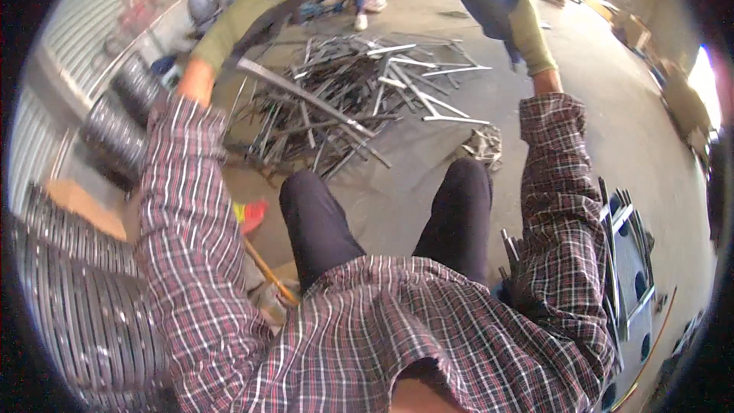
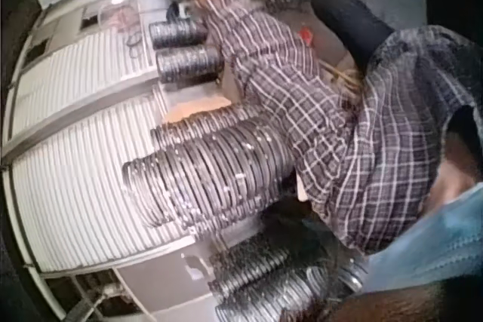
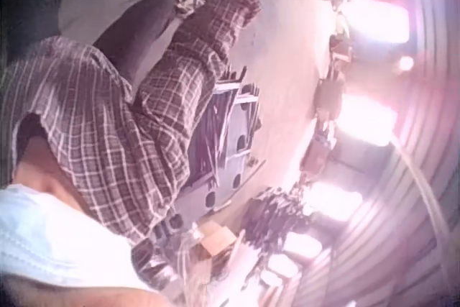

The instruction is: Cleaning and wiping down metal frame components in a workshop.

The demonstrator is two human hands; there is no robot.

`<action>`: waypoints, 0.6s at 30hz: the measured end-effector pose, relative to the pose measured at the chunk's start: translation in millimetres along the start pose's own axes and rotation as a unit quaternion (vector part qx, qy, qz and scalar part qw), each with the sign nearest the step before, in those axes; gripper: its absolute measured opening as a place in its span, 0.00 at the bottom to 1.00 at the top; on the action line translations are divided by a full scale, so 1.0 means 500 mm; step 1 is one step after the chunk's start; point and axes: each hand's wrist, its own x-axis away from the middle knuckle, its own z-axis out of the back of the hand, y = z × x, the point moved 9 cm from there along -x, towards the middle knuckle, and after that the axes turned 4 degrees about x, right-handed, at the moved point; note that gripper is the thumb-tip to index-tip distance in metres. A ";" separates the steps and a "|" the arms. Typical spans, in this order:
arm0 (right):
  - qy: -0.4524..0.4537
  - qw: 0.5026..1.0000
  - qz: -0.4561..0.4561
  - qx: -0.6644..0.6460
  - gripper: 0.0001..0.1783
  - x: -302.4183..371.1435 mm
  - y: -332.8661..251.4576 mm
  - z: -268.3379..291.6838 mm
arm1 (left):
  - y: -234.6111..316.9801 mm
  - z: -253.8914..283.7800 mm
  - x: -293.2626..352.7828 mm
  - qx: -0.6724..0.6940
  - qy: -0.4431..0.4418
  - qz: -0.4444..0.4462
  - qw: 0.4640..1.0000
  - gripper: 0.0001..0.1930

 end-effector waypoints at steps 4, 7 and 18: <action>-0.003 0.994 -0.103 -0.020 0.20 0.007 0.122 -0.013 | 0.068 0.047 -0.027 0.143 0.086 0.026 0.986 0.20; 0.086 0.990 -0.101 0.056 0.23 0.042 0.137 -0.007 | 0.201 0.151 0.032 -0.146 0.225 0.068 0.961 0.13; 0.107 0.906 -0.221 -0.344 0.14 0.115 0.191 -0.215 | -0.372 -0.270 0.490 0.223 0.440 0.304 0.815 0.21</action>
